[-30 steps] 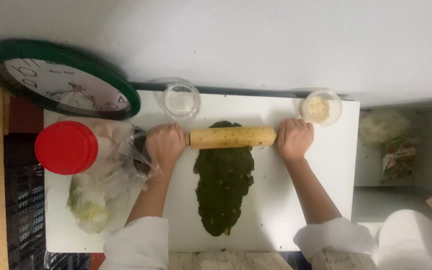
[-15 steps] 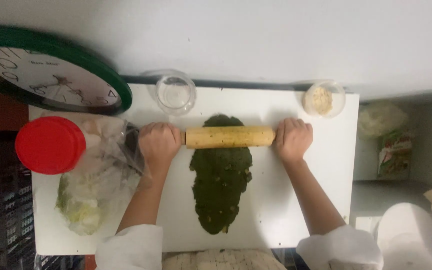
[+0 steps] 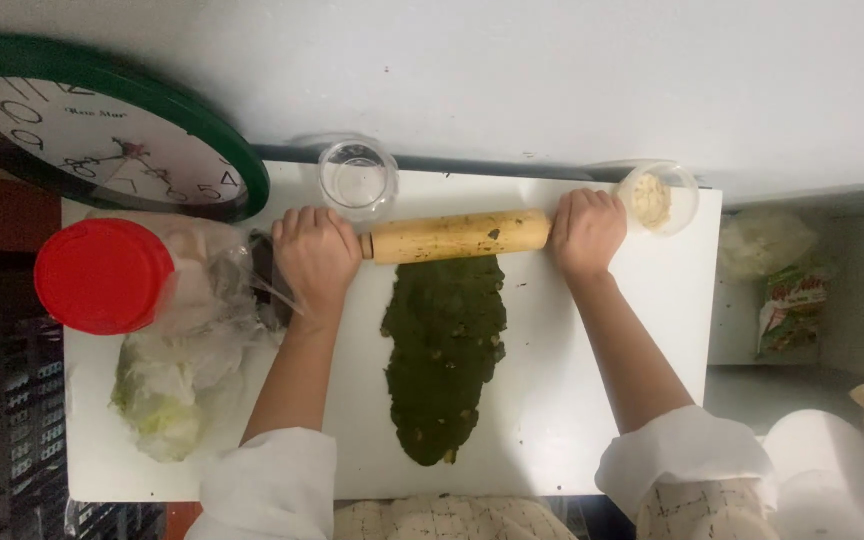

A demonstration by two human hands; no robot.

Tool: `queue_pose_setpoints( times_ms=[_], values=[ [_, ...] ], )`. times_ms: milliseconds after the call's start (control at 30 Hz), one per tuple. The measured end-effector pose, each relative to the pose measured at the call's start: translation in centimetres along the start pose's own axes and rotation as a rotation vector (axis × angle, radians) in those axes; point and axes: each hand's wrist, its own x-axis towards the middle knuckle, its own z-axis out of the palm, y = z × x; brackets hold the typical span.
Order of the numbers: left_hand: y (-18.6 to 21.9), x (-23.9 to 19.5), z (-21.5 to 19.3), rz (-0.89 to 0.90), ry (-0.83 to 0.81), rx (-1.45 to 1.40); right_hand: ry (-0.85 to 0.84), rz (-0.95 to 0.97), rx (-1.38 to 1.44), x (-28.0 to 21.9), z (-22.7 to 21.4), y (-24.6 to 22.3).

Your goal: Rolling out dark green fondant paste and shaping it around a white cylinder.

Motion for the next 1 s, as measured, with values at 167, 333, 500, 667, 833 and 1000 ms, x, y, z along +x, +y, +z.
queue_pose_setpoints(
  times_ms=[167,333,500,667,833,1000],
  values=[
    [0.3,0.3,-0.3,-0.013,0.080,-0.056,0.027,-0.031,0.038,0.3,0.2,0.0],
    [0.4,0.2,-0.1,-0.035,0.043,-0.024,-0.016,-0.008,-0.009,0.2,0.5,0.5],
    [0.4,-1.4,-1.0,-0.006,-0.026,-0.025,0.006,-0.060,-0.039,-2.9,-1.5,-0.2],
    [0.3,-3.6,-2.8,0.055,-0.114,-0.032,-0.051,-0.033,-0.061,-8.2,-3.3,-1.3],
    [-0.2,-6.6,-3.0,0.095,-0.325,-0.025,-0.149,0.082,-0.106,-12.9,-5.0,-2.5],
    [0.2,-4.2,-3.5,0.062,-0.191,-0.121,-0.098,0.095,-0.087,-11.2,-3.8,-2.0]
  ],
)
